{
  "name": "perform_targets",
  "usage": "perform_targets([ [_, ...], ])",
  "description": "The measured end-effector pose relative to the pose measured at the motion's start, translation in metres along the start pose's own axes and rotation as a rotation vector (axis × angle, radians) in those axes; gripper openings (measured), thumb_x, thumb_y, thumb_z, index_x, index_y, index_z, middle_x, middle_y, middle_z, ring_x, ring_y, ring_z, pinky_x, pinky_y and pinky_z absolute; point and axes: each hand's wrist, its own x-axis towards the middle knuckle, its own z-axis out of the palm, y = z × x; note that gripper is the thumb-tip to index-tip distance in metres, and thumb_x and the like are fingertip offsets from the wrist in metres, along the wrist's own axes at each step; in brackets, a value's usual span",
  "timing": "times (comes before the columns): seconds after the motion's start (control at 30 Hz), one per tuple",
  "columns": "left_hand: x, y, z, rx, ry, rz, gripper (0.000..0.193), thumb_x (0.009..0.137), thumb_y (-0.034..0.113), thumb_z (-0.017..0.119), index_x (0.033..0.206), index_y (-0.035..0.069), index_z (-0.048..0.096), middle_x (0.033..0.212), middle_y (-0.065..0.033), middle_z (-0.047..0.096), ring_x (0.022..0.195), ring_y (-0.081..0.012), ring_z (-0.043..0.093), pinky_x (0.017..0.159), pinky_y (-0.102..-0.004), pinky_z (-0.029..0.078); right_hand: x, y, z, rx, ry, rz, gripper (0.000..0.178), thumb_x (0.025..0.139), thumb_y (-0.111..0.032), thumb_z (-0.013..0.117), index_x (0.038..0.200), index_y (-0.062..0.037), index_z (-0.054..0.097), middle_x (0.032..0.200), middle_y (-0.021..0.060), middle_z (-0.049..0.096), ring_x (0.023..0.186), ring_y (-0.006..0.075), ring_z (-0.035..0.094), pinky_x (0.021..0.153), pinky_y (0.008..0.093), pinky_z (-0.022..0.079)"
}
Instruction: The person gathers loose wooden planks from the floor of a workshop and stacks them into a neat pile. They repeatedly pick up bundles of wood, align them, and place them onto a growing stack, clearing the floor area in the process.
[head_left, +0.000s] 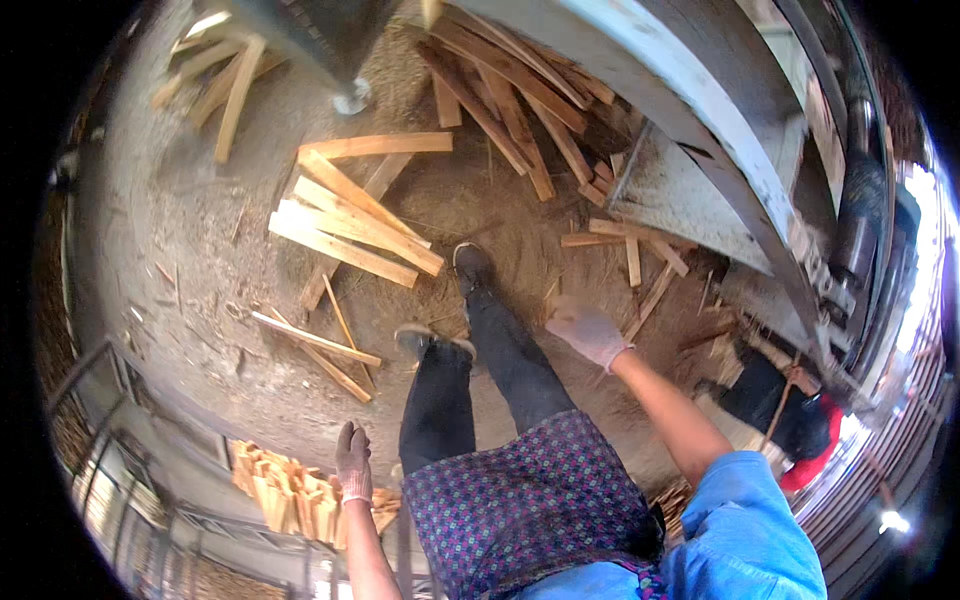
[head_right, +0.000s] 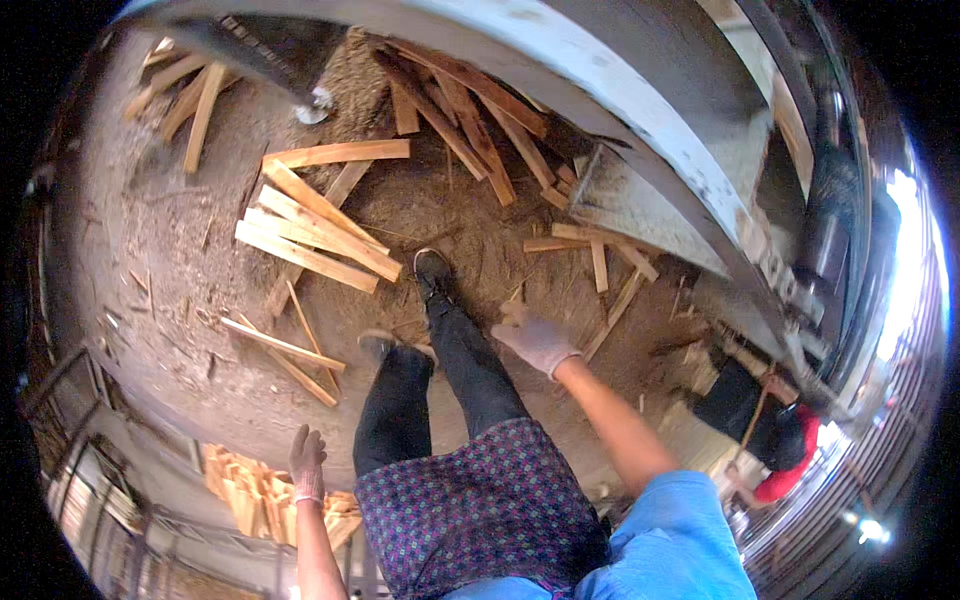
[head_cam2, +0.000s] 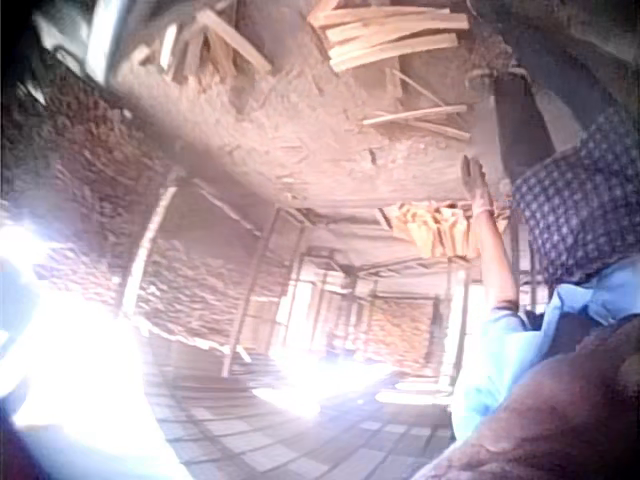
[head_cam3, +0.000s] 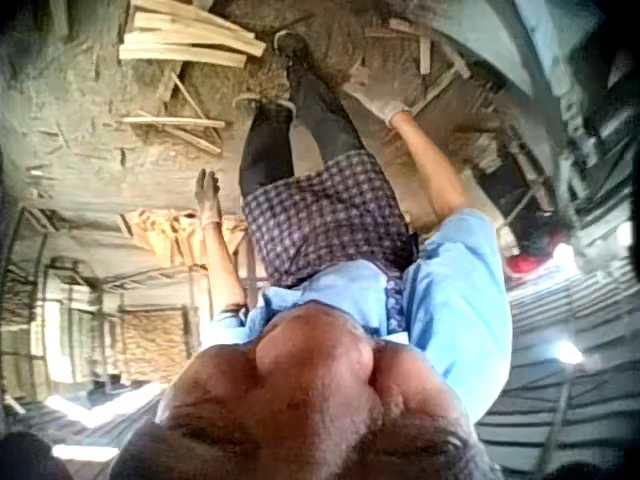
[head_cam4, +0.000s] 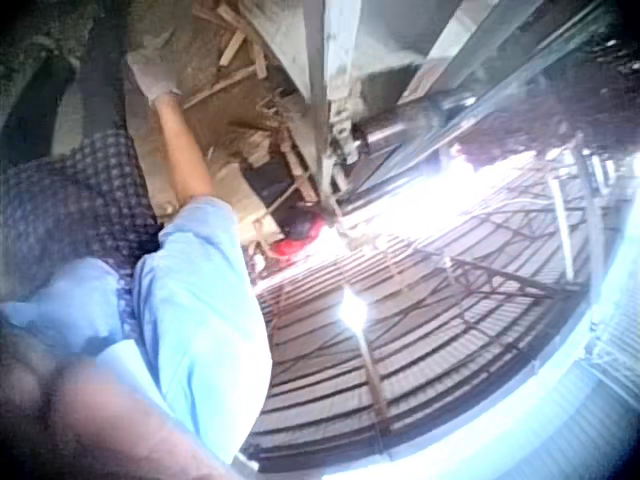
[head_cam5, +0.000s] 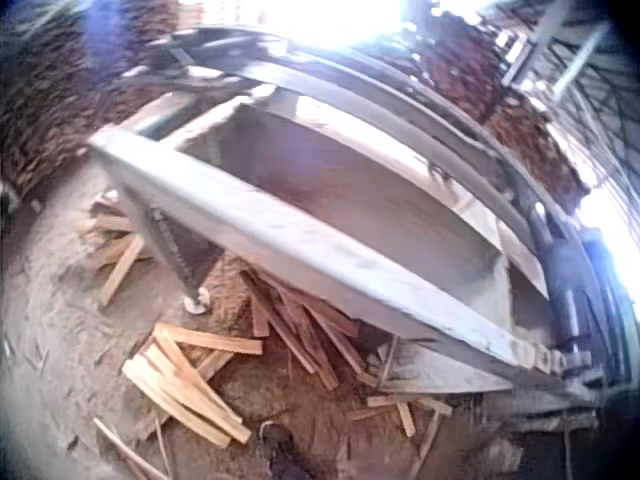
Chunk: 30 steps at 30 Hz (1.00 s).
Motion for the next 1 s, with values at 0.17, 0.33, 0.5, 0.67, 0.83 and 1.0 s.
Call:
perform_targets([
  [0.17,-0.002,-0.019,0.049,0.056,-0.035,0.076,0.054,0.097,0.021,0.058,0.142,-0.008,0.048,0.132,-0.0171,0.062,0.116,-0.0210,0.060,0.102,-0.0314,0.045,0.019,0.027,-0.033,-0.363,0.069,-0.163,0.062,0.093,-0.051,0.057,0.133,-0.0044,0.057,0.136,0.0221,0.058,0.129,0.0369,0.052,0.106,0.0436,0.042],
  [0.33,0.010,-0.046,0.075,-0.073,-0.068,0.117,0.054,0.099,0.021,0.059,0.145,-0.004,0.046,0.128,-0.0122,0.062,0.107,-0.0166,0.061,0.090,-0.0293,0.051,0.076,-0.058,-0.066,-0.421,0.010,0.191,0.082,0.085,-0.051,0.064,0.149,-0.0043,0.041,0.143,0.0248,0.053,0.131,0.0374,0.053,0.108,0.0439,0.044],
  [0.5,0.013,-0.010,0.124,-0.343,-0.053,-0.017,0.051,0.099,0.017,0.056,0.143,-0.006,0.047,0.130,-0.0170,0.062,0.116,-0.0224,0.061,0.101,-0.0333,0.048,0.217,-0.052,-0.071,-0.675,0.295,0.027,0.087,0.085,-0.050,0.068,0.150,-0.0022,0.034,0.140,0.0233,0.056,0.125,0.0391,0.058,0.105,0.0442,0.048],
  [0.67,0.031,0.022,0.191,-0.488,-0.033,-0.112,0.051,0.098,0.015,0.056,0.142,-0.009,0.046,0.131,-0.0158,0.062,0.118,-0.0224,0.060,0.103,-0.0331,0.047,0.385,-0.070,-0.077,-0.652,0.422,0.096,0.098,0.081,-0.056,0.073,0.149,0.0025,0.035,0.137,0.0270,0.056,0.123,0.0384,0.060,0.099,0.0447,0.051],
  [0.83,0.045,0.033,0.239,-0.363,-0.289,-0.024,0.054,0.094,0.006,0.060,0.143,-0.010,0.045,0.133,-0.0174,0.060,0.120,-0.0189,0.058,0.105,-0.0290,0.042,0.419,-0.067,-0.074,-0.532,0.279,0.017,0.074,0.083,-0.062,0.064,0.117,0.0041,0.060,0.106,0.0249,0.070,0.103,0.0407,0.067,0.089,0.0464,0.054],
  [1.0,0.113,0.052,0.279,-0.136,-0.196,0.245,0.067,0.089,0.015,0.067,0.145,-0.010,0.042,0.125,-0.0185,0.062,0.115,-0.0224,0.058,0.102,-0.0326,0.045,0.301,-0.105,0.022,-0.416,0.254,-0.242,0.050,0.086,-0.046,0.068,0.103,0.0005,0.062,0.097,0.0233,0.062,0.089,0.0379,0.067,0.075,0.0469,0.055],
])
